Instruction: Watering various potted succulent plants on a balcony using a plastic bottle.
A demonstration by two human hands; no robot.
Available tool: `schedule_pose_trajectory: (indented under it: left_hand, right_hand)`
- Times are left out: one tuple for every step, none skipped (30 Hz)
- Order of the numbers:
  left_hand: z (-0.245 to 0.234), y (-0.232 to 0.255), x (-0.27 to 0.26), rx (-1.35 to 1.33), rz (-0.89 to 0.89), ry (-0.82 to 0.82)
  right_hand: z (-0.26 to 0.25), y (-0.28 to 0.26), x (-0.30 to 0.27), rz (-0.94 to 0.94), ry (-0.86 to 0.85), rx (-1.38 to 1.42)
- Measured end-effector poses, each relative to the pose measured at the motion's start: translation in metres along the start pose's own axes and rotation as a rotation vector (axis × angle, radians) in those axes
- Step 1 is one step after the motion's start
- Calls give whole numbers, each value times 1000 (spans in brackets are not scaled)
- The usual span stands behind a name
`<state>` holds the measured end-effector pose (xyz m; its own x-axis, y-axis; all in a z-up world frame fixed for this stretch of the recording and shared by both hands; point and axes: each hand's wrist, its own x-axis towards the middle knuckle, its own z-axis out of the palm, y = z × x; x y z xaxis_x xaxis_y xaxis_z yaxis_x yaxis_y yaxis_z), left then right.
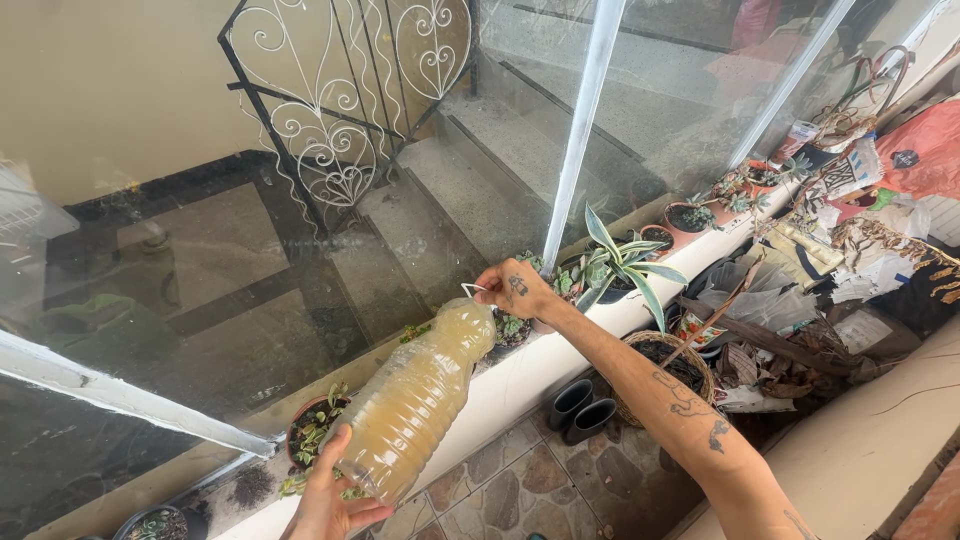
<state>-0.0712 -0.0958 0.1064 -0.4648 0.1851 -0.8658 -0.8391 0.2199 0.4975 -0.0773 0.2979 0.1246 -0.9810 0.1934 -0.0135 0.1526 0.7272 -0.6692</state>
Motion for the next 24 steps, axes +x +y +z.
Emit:
schedule_pose_trajectory:
  left_hand:
    - [1,-1,-1,2,3,-5]
    - [0,-3,0,0,4,-5]
    - [0,-4,1,-6,9,-1]
    - [0,-6,2,-8,12,3]
    - [0,-10,7,-7,12,1]
    - [-1,-15,12,-39,18,11]
    - [-1,-19,16,-71,24,20]
    - [-4,-25,25,-71,25,17]
    - [-6,-30,34,-97,41,2]
    - [-8,-36,43,-124,57,-14]
    - [-11,-40,52,-123,58,-18]
    - [-14,-46,61,-137,75,-47]
    - [-17,-52,70,-151,92,-76]
    - [-17,-52,67,-153,91,-80]
    - [-17,-52,63,-165,119,-134]
    - [-17,-51,61,-176,148,-191]
    - [-18,-52,62,-178,148,-197]
    - [-19,-53,63,-193,176,-237]
    - [-21,-54,63,-209,204,-278]
    - [-23,-54,66,-198,203,-293]
    - [-25,-54,67,-221,199,-321]
    - [-27,-51,70,-239,196,-354]
    - [-30,-50,78,-224,197,-372]
    - [-36,-48,86,-206,184,-441]
  right_hand:
    - [-1,-2,-1,4,3,8]
    - [-1,-3,-1,2,2,7]
    - [-2,-4,0,-3,4,14]
    - [-2,-4,-1,-4,7,22]
    - [-3,-5,-3,-3,7,21]
    - [-4,-8,-3,-3,7,28]
    - [-6,-10,-4,-3,7,36]
    - [-7,-13,-6,-2,9,34]
    - [-9,-16,-7,-1,10,40]
    - [-10,-19,-9,0,11,45]
    - [-11,-20,-9,1,13,43]
    - [-13,-22,-10,-1,16,51]
    - [-13,-23,-11,-4,19,60]
    - [-15,-27,-13,-3,19,56]
    - [-17,-30,-14,2,32,64]
    - [-19,-35,-16,7,47,70]
    - [-25,-42,-18,8,49,65]
    - [-29,-50,-23,12,63,74]
    - [-32,-58,-27,16,77,84]
    - [-36,-64,-32,26,91,78]
    - [-38,-72,-38,26,109,75]
    - [-42,-80,-42,27,133,71]
    - [-44,-86,-45,38,153,64]
    - [-44,-91,-51,60,181,41]
